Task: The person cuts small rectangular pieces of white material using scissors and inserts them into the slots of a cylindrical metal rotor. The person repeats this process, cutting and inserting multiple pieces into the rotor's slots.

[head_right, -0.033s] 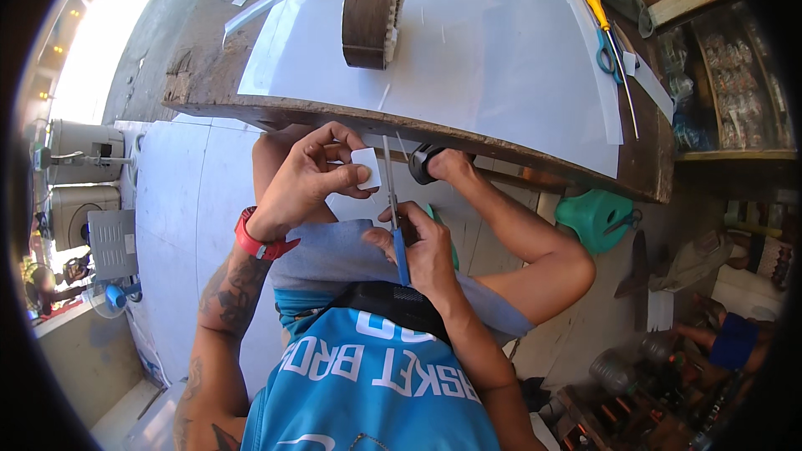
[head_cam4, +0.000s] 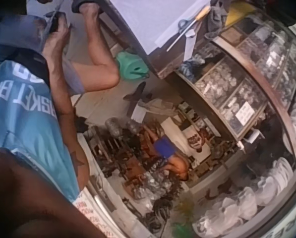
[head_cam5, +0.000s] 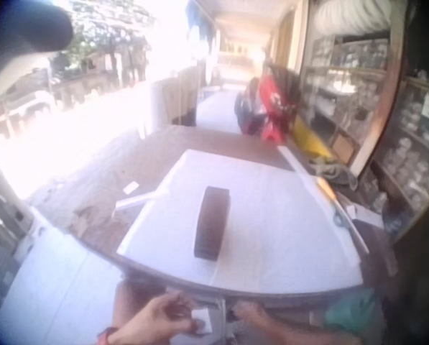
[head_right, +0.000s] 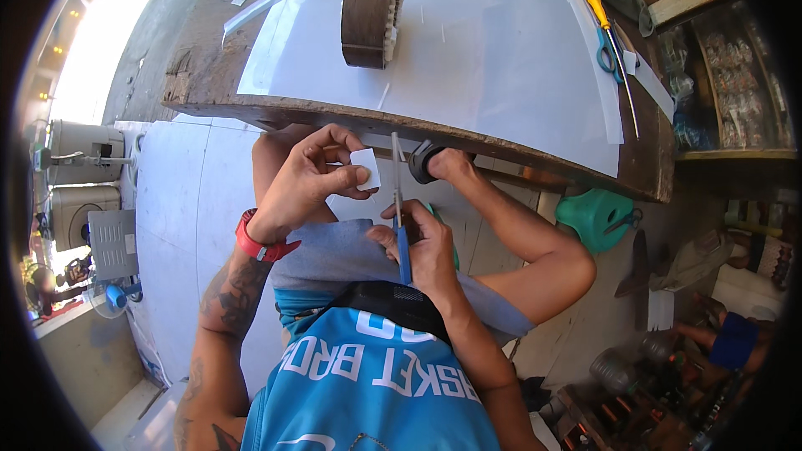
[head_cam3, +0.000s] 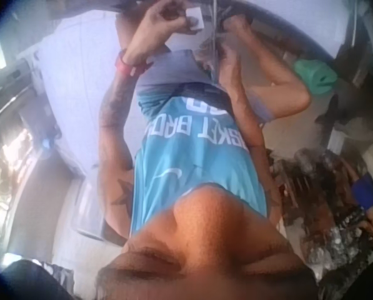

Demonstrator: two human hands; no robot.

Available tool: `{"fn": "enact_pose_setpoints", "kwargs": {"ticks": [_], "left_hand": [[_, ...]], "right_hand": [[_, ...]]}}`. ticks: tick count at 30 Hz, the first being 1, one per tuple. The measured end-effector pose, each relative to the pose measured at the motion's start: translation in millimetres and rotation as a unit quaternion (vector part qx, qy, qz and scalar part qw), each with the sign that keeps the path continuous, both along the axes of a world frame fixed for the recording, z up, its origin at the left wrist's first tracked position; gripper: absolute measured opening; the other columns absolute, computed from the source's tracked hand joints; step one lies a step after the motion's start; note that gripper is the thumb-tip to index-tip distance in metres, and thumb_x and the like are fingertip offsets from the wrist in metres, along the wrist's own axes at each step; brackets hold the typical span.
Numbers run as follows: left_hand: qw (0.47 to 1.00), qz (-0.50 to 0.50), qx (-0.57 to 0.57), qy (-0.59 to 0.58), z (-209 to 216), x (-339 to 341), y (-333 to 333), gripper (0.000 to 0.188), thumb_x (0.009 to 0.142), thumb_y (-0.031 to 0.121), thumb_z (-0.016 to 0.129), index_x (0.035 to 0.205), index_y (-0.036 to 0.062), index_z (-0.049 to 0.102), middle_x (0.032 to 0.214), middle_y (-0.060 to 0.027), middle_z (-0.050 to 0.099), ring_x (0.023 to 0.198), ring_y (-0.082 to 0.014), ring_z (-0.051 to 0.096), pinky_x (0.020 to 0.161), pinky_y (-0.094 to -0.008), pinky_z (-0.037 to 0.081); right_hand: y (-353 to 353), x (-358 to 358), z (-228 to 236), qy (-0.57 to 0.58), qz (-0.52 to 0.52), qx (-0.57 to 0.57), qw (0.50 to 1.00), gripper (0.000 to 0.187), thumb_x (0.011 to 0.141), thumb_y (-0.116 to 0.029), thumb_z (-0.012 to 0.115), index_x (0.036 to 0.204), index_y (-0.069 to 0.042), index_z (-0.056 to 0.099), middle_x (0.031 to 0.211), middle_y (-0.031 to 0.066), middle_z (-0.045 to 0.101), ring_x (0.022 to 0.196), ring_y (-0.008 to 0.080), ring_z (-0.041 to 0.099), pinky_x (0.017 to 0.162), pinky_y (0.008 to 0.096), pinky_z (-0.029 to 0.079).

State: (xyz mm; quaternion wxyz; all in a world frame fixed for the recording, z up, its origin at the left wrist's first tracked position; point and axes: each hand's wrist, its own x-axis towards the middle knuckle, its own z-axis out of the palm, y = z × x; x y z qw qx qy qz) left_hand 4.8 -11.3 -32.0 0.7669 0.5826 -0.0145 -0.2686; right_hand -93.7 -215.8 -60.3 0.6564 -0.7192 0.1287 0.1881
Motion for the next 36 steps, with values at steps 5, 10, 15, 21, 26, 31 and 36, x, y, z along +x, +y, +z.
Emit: {"fn": "enact_pose_setpoints", "kwargs": {"ticks": [5,10,15,21,26,31,36], "left_hand": [[0.999,0.034,0.019,-0.002,-8,-17,-4,0.028,0.097,0.009,0.078,0.116,-0.0014,0.06,0.098,-0.01,0.074,0.092,-0.0154,0.074,0.083,-0.0301,0.064],[0.997,0.03,0.054,-0.039,-10,-33,-8,0.031,0.098,0.011,0.078,0.12,-0.0016,0.061,0.099,-0.0086,0.074,0.092,-0.0147,0.074,0.082,-0.0281,0.062],[0.993,-0.002,0.105,-0.051,-10,-34,-2,0.03,0.099,0.013,0.078,0.12,-0.0028,0.063,0.098,-0.0076,0.074,0.091,-0.0138,0.074,0.082,-0.0269,0.061],[0.987,0.158,0.007,-0.026,-11,-22,-11,0.023,0.1,0.012,0.076,0.111,-0.0052,0.066,0.1,-0.0094,0.073,0.092,-0.0141,0.073,0.083,-0.0298,0.064],[0.976,0.21,-0.04,-0.029,-11,-15,-24,0.019,0.1,0.011,0.074,0.108,-0.0046,0.067,0.103,-0.0102,0.071,0.092,-0.0138,0.072,0.085,-0.0306,0.066],[0.977,0.205,-0.029,-0.041,-9,-16,-27,0.019,0.1,0.011,0.074,0.109,-0.0049,0.067,0.103,-0.0096,0.072,0.092,-0.0132,0.071,0.084,-0.0308,0.066],[0.977,0.208,-0.034,-0.041,-10,-18,-27,0.018,0.1,0.01,0.074,0.109,-0.005,0.067,0.102,-0.0096,0.072,0.092,-0.0128,0.071,0.084,-0.0308,0.066]], "right_hand": [[0,24,5,-0.171,-0.098,0.099,0.975,0.035,0.095,-0.014,0.082,0.122,-0.001,0.064,0.1,0.0079,0.074,0.093,0.0112,0.07,0.082,0.0246,0.055],[-7,47,8,-0.167,-0.018,0.089,0.982,0.033,0.094,-0.009,0.08,0.122,-0.002,0.064,0.097,0.0066,0.073,0.091,0.0101,0.069,0.08,0.0249,0.056],[-6,47,13,-0.187,0.011,0.047,0.981,0.03,0.093,-0.006,0.08,0.119,-0.001,0.066,0.092,0.0065,0.072,0.088,0.0093,0.069,0.076,0.0264,0.056],[-8,20,10,-0.095,-0.01,-0.031,0.995,0.04,0.087,-0.024,0.09,0.112,-0.001,0.07,0.071,0.0021,0.067,0.065,0.009,0.063,0.063,0.027,0.051],[-4,-3,-9,-0.096,0.062,-0.031,0.993,0.045,0.086,-0.028,0.091,0.114,-0.001,0.068,0.072,-0.0016,0.062,0.064,0.0054,0.057,0.061,0.0226,0.046],[-4,-6,-14,-0.084,0.055,-0.006,0.995,0.041,0.088,-0.022,0.09,0.114,0.0,0.067,0.075,-0.0026,0.062,0.066,0.0046,0.059,0.061,0.0213,0.048],[-4,-5,-13,-0.071,0.065,-0.041,0.994,0.037,0.088,-0.02,0.089,0.111,-0.001,0.067,0.073,-0.0014,0.064,0.063,0.0052,0.06,0.058,0.0216,0.048]]}}
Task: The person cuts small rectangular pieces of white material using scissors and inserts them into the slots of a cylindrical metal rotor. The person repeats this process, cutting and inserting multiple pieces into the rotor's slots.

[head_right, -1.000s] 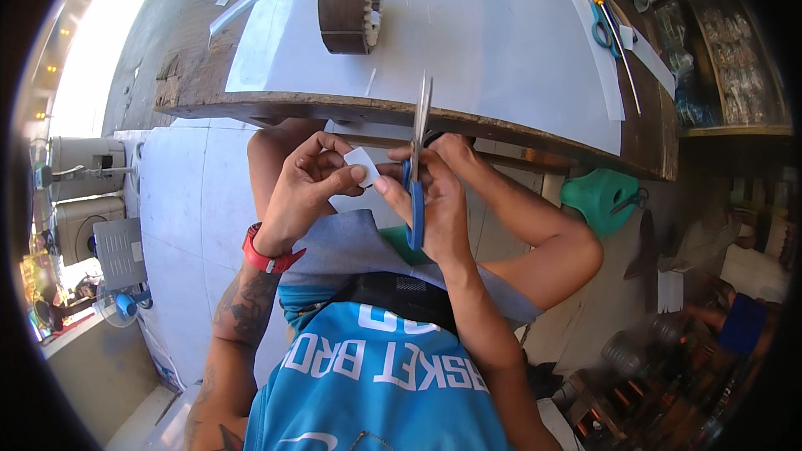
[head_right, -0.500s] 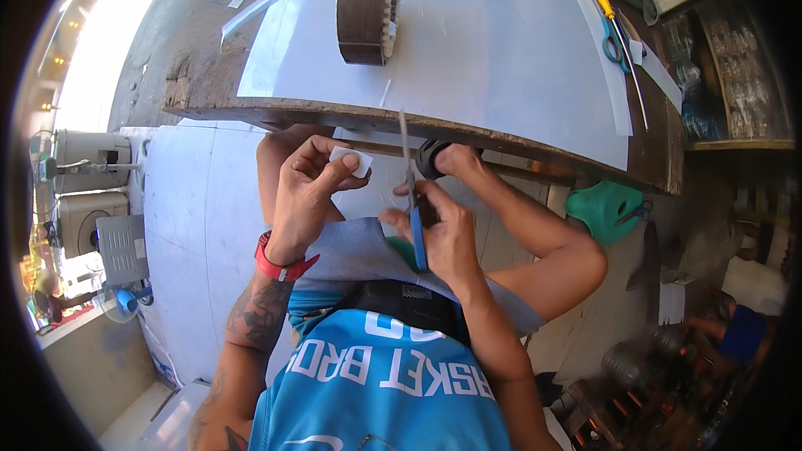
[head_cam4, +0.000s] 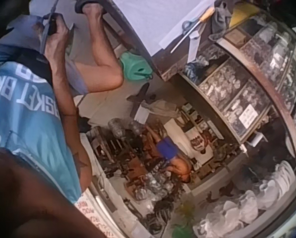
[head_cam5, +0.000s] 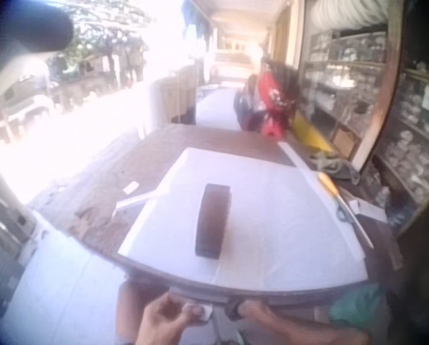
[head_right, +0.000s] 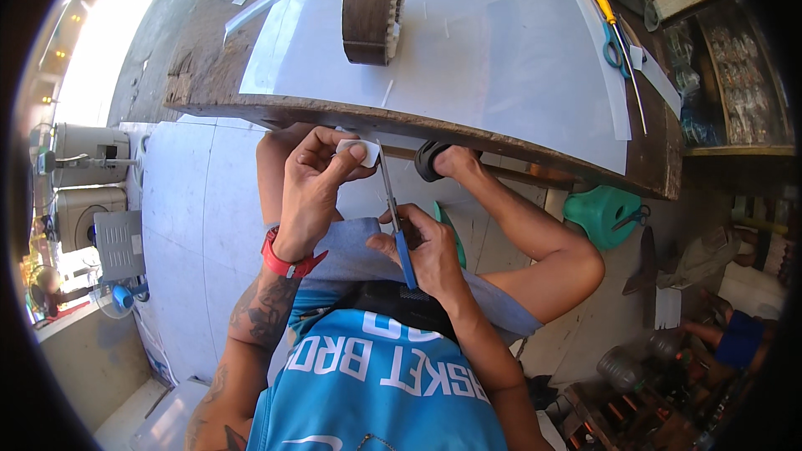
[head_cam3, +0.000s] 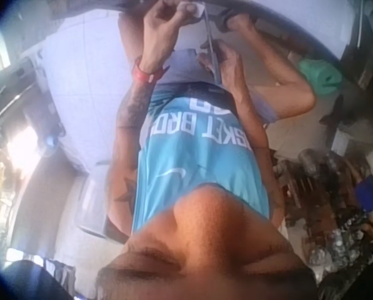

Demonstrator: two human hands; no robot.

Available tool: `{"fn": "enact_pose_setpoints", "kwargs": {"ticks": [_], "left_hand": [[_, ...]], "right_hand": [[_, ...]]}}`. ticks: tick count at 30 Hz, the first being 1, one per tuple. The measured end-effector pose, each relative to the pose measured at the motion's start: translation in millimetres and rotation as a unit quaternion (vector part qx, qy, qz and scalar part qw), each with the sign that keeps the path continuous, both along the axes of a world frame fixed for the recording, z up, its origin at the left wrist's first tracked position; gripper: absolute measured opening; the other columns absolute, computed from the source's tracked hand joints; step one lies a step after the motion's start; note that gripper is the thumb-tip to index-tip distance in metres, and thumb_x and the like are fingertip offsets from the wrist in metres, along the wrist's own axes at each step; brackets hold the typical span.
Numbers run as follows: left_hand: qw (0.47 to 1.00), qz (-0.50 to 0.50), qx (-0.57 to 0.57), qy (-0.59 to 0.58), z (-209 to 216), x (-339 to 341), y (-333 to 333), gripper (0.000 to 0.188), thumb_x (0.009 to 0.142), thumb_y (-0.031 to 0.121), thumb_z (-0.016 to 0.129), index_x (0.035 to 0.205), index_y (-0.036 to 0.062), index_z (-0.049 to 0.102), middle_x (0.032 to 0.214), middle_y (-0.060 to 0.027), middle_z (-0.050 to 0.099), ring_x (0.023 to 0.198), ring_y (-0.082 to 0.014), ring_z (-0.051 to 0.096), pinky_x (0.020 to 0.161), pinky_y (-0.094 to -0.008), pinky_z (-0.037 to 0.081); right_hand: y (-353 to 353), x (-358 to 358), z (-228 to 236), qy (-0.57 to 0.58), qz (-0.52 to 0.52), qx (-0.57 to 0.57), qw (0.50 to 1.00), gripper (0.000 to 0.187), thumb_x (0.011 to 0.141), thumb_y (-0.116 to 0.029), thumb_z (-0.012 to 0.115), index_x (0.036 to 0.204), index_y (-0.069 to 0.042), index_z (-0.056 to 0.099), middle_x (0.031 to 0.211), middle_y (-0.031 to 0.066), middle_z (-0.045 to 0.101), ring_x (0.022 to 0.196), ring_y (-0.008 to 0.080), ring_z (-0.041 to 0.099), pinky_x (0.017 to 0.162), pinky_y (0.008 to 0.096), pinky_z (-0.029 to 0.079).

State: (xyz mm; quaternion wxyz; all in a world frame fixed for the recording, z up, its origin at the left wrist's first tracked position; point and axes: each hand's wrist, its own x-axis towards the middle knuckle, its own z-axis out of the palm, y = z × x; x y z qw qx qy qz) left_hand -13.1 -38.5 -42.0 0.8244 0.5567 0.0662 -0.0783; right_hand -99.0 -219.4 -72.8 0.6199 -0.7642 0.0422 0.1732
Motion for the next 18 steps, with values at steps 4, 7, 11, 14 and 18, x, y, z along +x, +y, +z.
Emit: {"fn": "enact_pose_setpoints", "kwargs": {"ticks": [4,7,11,14,18], "left_hand": [[1.0,-0.005,0.003,-0.004,-1,-1,0,0.018,0.1,0.01,0.074,0.109,-0.0049,0.067,0.102,-0.0095,0.072,0.091,-0.0128,0.071,0.084,-0.0308,0.066],[1.0,-0.01,0.011,-0.003,-1,1,2,0.018,0.1,0.01,0.074,0.108,-0.0043,0.067,0.101,-0.0089,0.072,0.091,-0.0129,0.071,0.084,-0.0307,0.066],[0.998,-0.062,0.021,-0.005,2,6,12,0.017,0.099,0.01,0.075,0.105,-0.003,0.066,0.099,-0.0078,0.073,0.09,-0.0131,0.072,0.084,-0.0305,0.065],[0.995,-0.094,0.04,-0.006,6,11,20,0.016,0.098,0.009,0.075,0.103,-0.0025,0.065,0.098,-0.0076,0.072,0.09,-0.0133,0.072,0.084,-0.0306,0.065],[0.993,-0.109,0.053,-0.005,9,12,22,0.015,0.098,0.009,0.075,0.103,-0.0026,0.066,0.098,-0.0082,0.073,0.091,-0.0134,0.072,0.085,-0.0311,0.065]], "right_hand": [[2,-1,1,-0.009,-0.005,0.015,1.0,0.034,0.089,-0.018,0.088,0.11,-0.001,0.067,0.073,-0.0013,0.064,0.062,0.0047,0.06,0.057,0.0207,0.047],[1,-1,3,0.018,0.001,0.015,1.0,0.034,0.09,-0.019,0.088,0.11,-0.001,0.067,0.073,-0.0018,0.063,0.062,0.0045,0.06,0.057,0.0205,0.047],[-6,1,8,0.016,0.016,0.069,0.997,0.041,0.088,-0.025,0.09,0.112,-0.001,0.068,0.077,-0.0033,0.06,0.065,0.0038,0.057,0.059,0.021,0.045],[-15,4,11,0.01,0.04,0.072,0.997,0.044,0.087,-0.028,0.091,0.113,-0.001,0.068,0.08,-0.0042,0.058,0.068,0.0034,0.053,0.06,0.021,0.042],[-19,6,12,-0.018,0.053,0.048,0.997,0.043,0.086,-0.028,0.091,0.11,-0.001,0.068,0.081,-0.0044,0.058,0.069,0.0032,0.05,0.061,0.0207,0.038]]}}
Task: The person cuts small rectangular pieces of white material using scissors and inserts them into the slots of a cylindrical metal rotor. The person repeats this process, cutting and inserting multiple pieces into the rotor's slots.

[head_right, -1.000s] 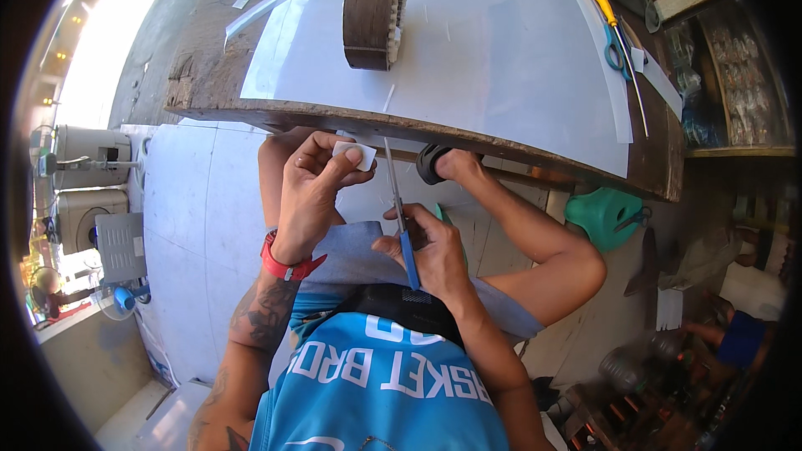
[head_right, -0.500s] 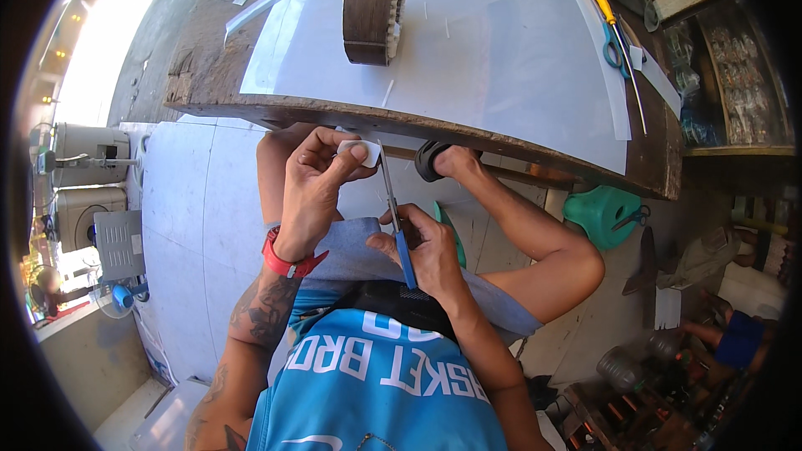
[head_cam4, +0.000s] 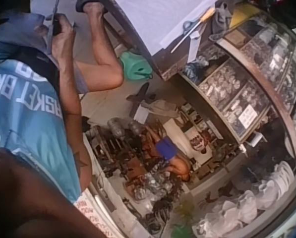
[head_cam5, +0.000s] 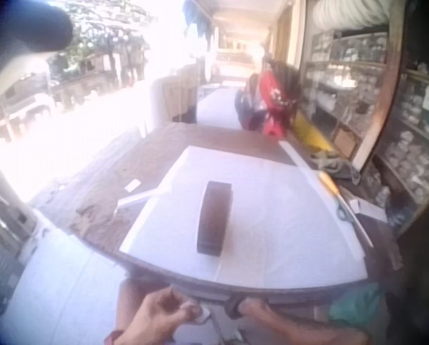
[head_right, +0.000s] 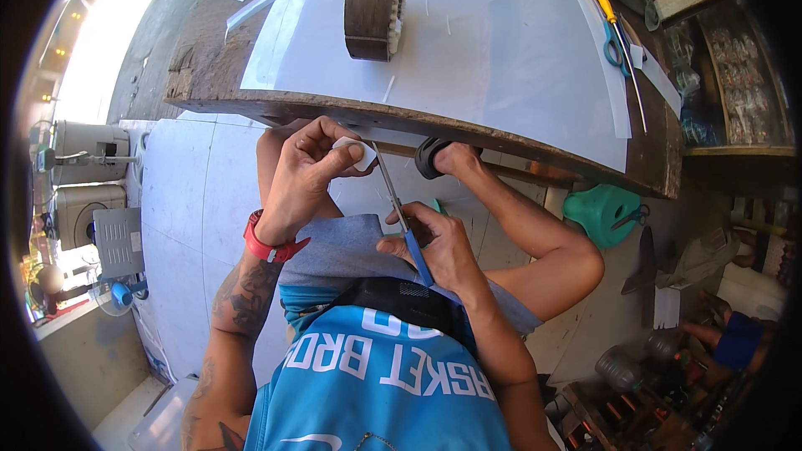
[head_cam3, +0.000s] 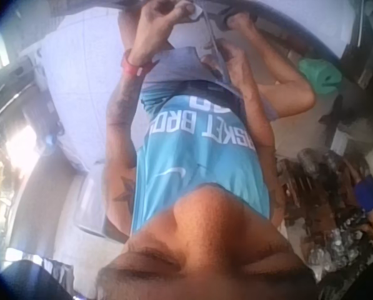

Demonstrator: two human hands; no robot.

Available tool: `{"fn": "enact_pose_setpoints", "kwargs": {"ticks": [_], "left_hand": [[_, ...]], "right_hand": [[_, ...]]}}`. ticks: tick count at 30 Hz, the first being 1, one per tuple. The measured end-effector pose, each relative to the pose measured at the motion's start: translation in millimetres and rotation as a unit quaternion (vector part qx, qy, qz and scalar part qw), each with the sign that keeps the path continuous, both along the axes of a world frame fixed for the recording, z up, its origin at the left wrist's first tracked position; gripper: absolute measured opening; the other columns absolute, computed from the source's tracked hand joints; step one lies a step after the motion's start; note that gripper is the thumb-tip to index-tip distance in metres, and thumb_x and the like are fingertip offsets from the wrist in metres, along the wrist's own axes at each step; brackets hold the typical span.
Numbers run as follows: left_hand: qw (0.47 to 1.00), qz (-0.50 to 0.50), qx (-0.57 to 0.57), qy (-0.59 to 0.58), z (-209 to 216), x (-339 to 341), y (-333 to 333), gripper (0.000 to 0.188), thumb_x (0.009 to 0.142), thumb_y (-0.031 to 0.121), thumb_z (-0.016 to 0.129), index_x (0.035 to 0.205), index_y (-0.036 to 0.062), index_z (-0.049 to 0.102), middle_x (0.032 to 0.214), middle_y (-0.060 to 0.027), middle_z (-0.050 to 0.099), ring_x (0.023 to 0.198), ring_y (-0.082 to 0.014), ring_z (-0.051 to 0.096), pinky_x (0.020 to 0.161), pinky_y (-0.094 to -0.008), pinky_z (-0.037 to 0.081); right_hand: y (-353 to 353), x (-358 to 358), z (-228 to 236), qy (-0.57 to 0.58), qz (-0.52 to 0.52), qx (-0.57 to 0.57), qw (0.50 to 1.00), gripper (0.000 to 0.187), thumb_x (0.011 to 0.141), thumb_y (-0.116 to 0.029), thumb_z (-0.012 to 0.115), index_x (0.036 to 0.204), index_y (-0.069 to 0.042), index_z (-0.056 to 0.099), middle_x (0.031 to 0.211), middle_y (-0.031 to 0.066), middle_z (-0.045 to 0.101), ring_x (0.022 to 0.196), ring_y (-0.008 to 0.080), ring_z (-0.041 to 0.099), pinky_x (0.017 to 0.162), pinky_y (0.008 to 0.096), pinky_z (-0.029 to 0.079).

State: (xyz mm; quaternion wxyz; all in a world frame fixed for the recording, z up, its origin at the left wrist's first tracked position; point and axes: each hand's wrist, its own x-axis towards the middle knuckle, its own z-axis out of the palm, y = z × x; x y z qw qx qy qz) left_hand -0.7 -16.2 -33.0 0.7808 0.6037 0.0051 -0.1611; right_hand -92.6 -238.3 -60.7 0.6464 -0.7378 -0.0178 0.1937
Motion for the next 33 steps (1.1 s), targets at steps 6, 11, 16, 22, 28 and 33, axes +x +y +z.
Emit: {"fn": "enact_pose_setpoints", "kwargs": {"ticks": [6,11,16,22,28,33], "left_hand": [[1.0,-0.002,-0.01,0.007,-1,0,-2,0.015,0.098,0.008,0.075,0.103,-0.0028,0.066,0.098,-0.0087,0.073,0.092,-0.0135,0.072,0.085,-0.031,0.065],[1.0,-0.004,-0.009,0.006,-4,0,-2,0.015,0.098,0.009,0.075,0.103,-0.0025,0.066,0.098,-0.0086,0.073,0.092,-0.0133,0.072,0.086,-0.031,0.065],[1.0,-0.005,0.001,0.01,-5,0,-2,0.015,0.098,0.009,0.075,0.103,-0.0029,0.066,0.099,-0.009,0.074,0.091,-0.0134,0.072,0.085,-0.0305,0.064],[0.996,-0.085,0.031,-0.004,-1,2,5,0.023,0.097,0.009,0.077,0.112,-0.0033,0.064,0.1,-0.0101,0.074,0.091,-0.0131,0.073,0.083,-0.0296,0.064],[0.993,-0.082,0.082,0.019,8,-5,2,0.043,0.096,0.011,0.08,0.128,-0.0041,0.057,0.104,-0.0113,0.074,0.094,-0.0138,0.073,0.083,-0.0279,0.061],[0.99,0.127,-0.031,0.047,-9,-33,-43,0.042,0.099,0.014,0.079,0.131,-0.0051,0.06,0.104,-0.0104,0.074,0.1,-0.0136,0.07,0.09,-0.0271,0.057]], "right_hand": [[0,2,1,0.01,-0.016,-0.026,0.999,0.039,0.083,-0.024,0.094,0.103,-0.001,0.07,0.064,0.001,0.062,0.061,0.0045,0.052,0.058,0.0246,0.04],[-1,2,-1,-0.007,-0.009,-0.034,0.999,0.038,0.082,-0.023,0.094,0.102,-0.001,0.07,0.063,0.0014,0.061,0.061,0.0052,0.051,0.058,0.0255,0.04],[1,1,-1,0.007,-0.022,-0.04,0.999,0.036,0.084,-0.021,0.093,0.103,-0.001,0.07,0.065,0.0027,0.063,0.061,0.0061,0.052,0.058,0.0262,0.041],[11,17,11,-0.042,-0.127,0.06,0.989,0.033,0.091,-0.014,0.086,0.115,-0.002,0.068,0.088,0.006,0.073,0.079,0.0091,0.067,0.071,0.0253,0.053],[28,41,8,-0.072,-0.187,0.124,0.972,0.031,0.095,-0.007,0.079,0.122,0.0,0.065,0.093,0.004,0.072,0.084,0.0059,0.066,0.074,0.0207,0.052],[46,38,2,-0.05,-0.266,0.131,0.954,0.029,0.097,-0.008,0.078,0.122,-0.001,0.065,0.094,0.0042,0.072,0.084,0.006,0.066,0.072,0.0208,0.051]]}}
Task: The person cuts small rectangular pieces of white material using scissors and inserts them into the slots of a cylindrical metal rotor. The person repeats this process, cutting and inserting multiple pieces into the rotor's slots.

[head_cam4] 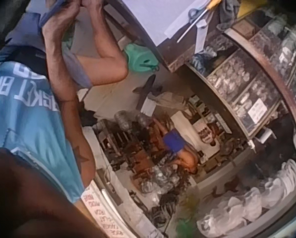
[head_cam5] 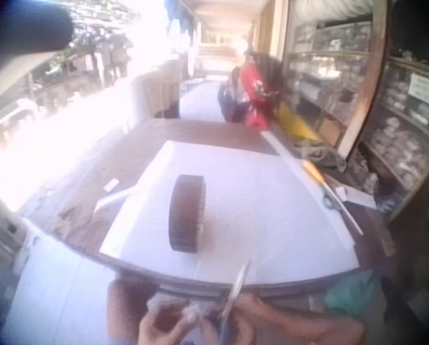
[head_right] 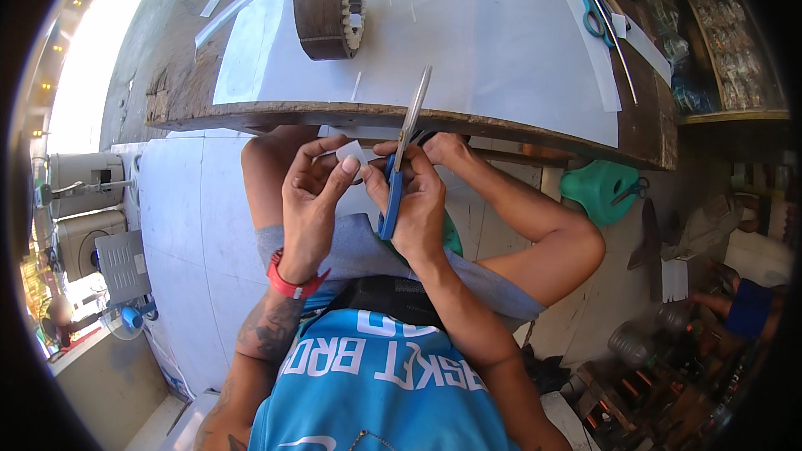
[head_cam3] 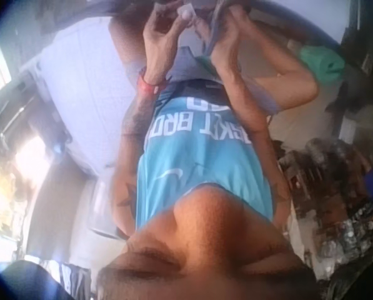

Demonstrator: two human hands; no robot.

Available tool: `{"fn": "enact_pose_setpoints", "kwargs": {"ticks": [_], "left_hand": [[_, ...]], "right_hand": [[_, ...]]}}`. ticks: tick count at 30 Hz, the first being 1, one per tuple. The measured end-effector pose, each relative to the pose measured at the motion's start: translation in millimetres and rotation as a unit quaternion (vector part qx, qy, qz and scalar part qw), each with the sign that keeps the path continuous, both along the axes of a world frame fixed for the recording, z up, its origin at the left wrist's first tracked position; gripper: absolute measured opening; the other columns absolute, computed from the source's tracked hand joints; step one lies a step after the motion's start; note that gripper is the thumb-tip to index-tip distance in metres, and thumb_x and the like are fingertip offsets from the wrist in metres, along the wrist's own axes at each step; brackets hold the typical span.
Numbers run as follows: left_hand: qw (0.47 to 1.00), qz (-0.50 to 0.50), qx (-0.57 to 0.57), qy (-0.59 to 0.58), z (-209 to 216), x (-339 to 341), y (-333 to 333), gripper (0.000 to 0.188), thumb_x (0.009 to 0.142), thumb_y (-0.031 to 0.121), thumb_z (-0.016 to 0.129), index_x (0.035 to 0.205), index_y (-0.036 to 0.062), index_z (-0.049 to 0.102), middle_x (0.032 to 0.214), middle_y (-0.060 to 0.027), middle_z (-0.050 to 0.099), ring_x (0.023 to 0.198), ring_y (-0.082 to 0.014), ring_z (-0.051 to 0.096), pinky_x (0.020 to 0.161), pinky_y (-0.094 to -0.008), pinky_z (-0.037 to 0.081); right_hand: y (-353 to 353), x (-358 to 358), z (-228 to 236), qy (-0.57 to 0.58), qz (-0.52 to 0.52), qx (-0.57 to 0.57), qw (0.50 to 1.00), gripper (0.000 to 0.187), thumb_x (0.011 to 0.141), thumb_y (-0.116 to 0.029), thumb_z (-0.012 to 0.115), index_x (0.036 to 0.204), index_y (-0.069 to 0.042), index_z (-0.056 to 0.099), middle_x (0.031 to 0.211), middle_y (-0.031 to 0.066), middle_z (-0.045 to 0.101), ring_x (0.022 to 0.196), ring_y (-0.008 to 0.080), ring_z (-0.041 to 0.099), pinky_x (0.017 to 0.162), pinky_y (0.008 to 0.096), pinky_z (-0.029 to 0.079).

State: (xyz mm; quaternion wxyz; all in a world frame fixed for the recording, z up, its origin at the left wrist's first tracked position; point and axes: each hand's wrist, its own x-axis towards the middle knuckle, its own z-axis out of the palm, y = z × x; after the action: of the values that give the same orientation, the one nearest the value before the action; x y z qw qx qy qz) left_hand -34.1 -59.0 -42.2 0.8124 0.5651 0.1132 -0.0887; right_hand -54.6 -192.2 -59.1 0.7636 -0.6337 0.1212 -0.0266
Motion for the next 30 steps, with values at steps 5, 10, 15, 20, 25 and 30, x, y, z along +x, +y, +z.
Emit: {"fn": "enact_pose_setpoints", "kwargs": {"ticks": [5,10,15,20,25,30], "left_hand": [[1.0,0.008,0.007,-0.016,-9,6,3,0.025,0.1,0.015,0.077,0.114,-0.0042,0.068,0.101,-0.0093,0.075,0.097,-0.0119,0.07,0.088,-0.0275,0.057],[0.996,-0.086,-0.016,-0.027,6,26,20,0.019,0.1,0.012,0.074,0.111,-0.003,0.069,0.095,-0.0099,0.076,0.087,-0.0119,0.072,0.083,-0.028,0.059],[0.991,-0.128,0.012,-0.027,16,32,19,0.02,0.1,0.013,0.074,0.11,-0.0036,0.071,0.094,-0.0077,0.076,0.086,-0.011,0.071,0.082,-0.0267,0.059],[0.99,-0.137,0.022,-0.024,18,32,21,0.022,0.1,0.014,0.075,0.111,-0.0039,0.072,0.093,-0.0071,0.076,0.086,-0.0105,0.071,0.082,-0.0262,0.058],[0.99,-0.142,0.011,-0.018,16,33,20,0.022,0.1,0.015,0.075,0.111,-0.0037,0.072,0.094,-0.0075,0.076,0.086,-0.0102,0.071,0.082,-0.0257,0.057],[0.988,-0.156,0.007,-0.011,14,36,24,0.02,0.099,0.014,0.075,0.109,-0.0035,0.072,0.092,-0.0081,0.076,0.086,-0.0108,0.071,0.081,-0.0263,0.056]], "right_hand": [[-20,-10,3,0.013,0.058,-0.116,0.991,0.035,0.091,-0.018,0.086,0.117,-0.001,0.068,0.089,0.0093,0.074,0.082,0.0108,0.07,0.072,0.025,0.053],[-47,-26,10,0.009,0.187,-0.258,0.948,0.046,0.081,-0.03,0.095,0.107,-0.001,0.071,0.08,0.0121,0.072,0.074,0.0143,0.072,0.07,0.0283,0.054],[-47,-30,10,-0.011,0.213,-0.238,0.947,0.04,0.085,-0.022,0.092,0.109,0.0,0.069,0.074,0.002,0.067,0.07,0.0065,0.061,0.068,0.023,0.048],[-49,-28,11,0.009,0.224,-0.252,0.941,0.04,0.084,-0.022,0.092,0.108,0.0,0.069,0.074,0.0029,0.068,0.071,0.0067,0.062,0.068,0.0236,0.048],[-47,-29,10,0.012,0.219,-0.245,0.944,0.039,0.085,-0.021,0.092,0.108,0.0,0.068,0.076,0.0037,0.069,0.071,0.0069,0.063,0.067,0.0237,0.048],[-48,-30,8,0.007,0.227,-0.226,0.947,0.037,0.085,-0.02,0.092,0.107,-0.001,0.069,0.076,0.0013,0.067,0.071,0.006,0.06,0.065,0.0236,0.047]]}}
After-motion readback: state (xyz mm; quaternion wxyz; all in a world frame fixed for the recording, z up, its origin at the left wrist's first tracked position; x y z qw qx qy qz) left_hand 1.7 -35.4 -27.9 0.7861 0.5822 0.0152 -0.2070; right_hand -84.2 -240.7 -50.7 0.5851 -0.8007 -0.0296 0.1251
